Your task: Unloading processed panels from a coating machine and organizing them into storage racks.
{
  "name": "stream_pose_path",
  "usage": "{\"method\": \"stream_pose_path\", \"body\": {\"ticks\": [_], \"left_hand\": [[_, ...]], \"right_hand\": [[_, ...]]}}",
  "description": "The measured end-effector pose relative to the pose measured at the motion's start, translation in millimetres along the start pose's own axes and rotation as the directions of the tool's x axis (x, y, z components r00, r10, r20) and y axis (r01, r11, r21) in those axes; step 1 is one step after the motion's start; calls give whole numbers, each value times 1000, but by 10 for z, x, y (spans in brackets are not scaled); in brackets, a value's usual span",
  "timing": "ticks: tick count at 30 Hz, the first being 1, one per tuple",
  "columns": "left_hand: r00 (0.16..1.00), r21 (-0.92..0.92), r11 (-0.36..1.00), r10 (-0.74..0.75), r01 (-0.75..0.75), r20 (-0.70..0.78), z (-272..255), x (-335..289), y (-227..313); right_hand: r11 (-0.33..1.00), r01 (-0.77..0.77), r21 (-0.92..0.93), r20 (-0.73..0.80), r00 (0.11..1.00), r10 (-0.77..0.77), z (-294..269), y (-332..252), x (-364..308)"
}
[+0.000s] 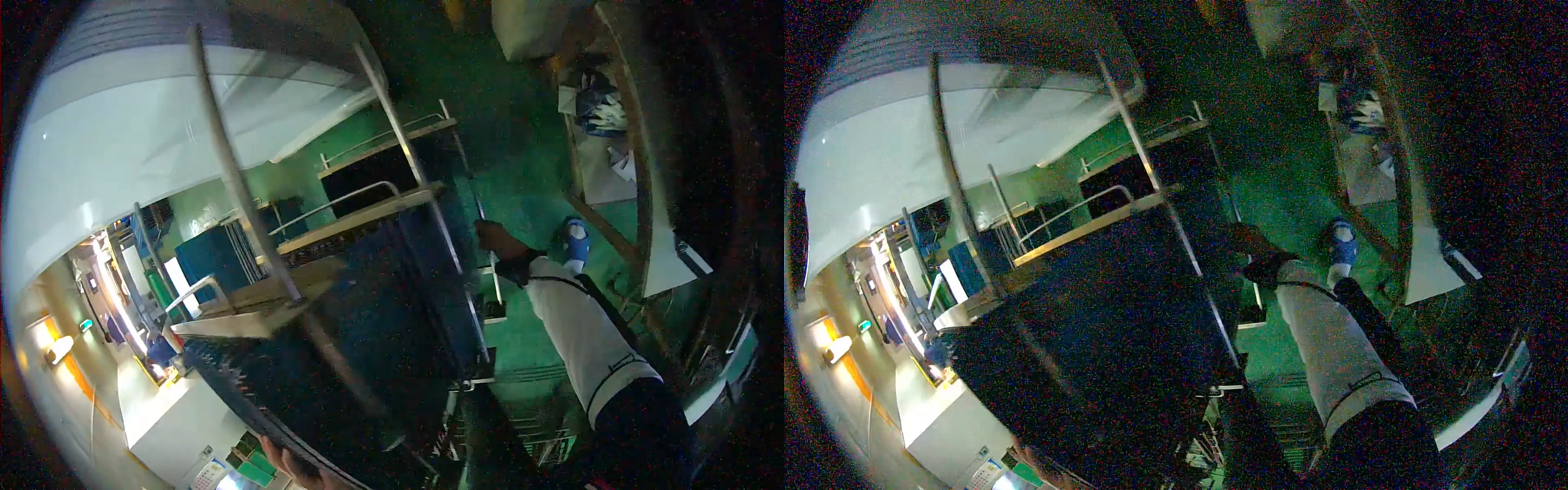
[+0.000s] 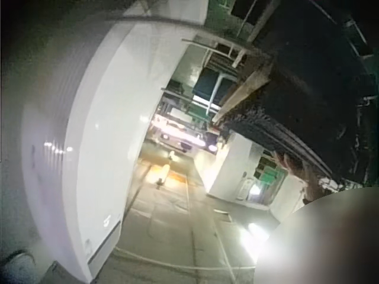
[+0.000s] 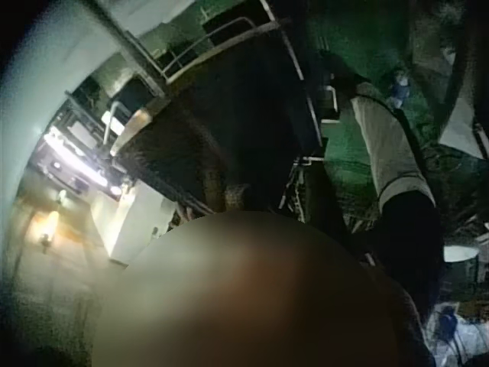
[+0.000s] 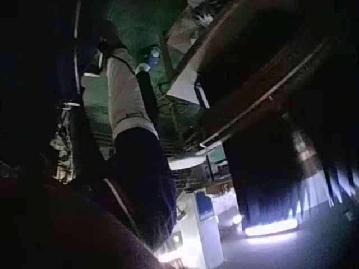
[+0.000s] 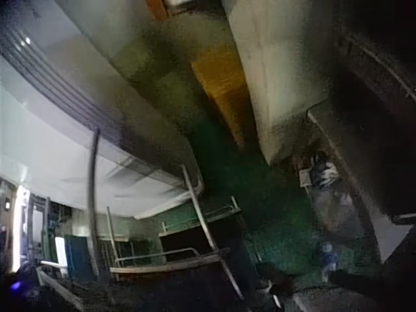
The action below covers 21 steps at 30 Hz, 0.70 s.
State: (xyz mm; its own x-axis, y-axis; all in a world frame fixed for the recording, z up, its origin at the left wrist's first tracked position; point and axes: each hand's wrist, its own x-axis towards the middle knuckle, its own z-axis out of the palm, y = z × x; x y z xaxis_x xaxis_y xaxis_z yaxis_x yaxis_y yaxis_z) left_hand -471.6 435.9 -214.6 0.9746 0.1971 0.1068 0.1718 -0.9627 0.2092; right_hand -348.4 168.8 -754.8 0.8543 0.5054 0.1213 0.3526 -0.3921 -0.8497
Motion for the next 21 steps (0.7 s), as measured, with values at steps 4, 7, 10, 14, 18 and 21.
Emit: {"method": "stream_pose_path", "body": {"ticks": [4,7,10,14,18,21], "left_hand": [[997,51,996,-76,74,30,29,18,321],[988,72,992,-107,100,114,-1,71,561],[988,109,990,-103,90,118,42,36,649],[997,116,993,-41,34,64,238,104,805],[999,233,972,16,-23,30,91,152,982],[998,215,976,-49,38,47,94,63,872]], "right_hand": [[957,-289,10,35,957,288,-241,123,-183],[771,-617,155,38,784,620,-331,148,-237],[663,-729,167,14,674,738,-393,216,-299],[588,-791,169,-33,592,805,-550,322,-411],[553,-813,183,-20,559,829,-639,93,-401],[517,-839,172,-10,523,852,-861,-218,-606]]}}
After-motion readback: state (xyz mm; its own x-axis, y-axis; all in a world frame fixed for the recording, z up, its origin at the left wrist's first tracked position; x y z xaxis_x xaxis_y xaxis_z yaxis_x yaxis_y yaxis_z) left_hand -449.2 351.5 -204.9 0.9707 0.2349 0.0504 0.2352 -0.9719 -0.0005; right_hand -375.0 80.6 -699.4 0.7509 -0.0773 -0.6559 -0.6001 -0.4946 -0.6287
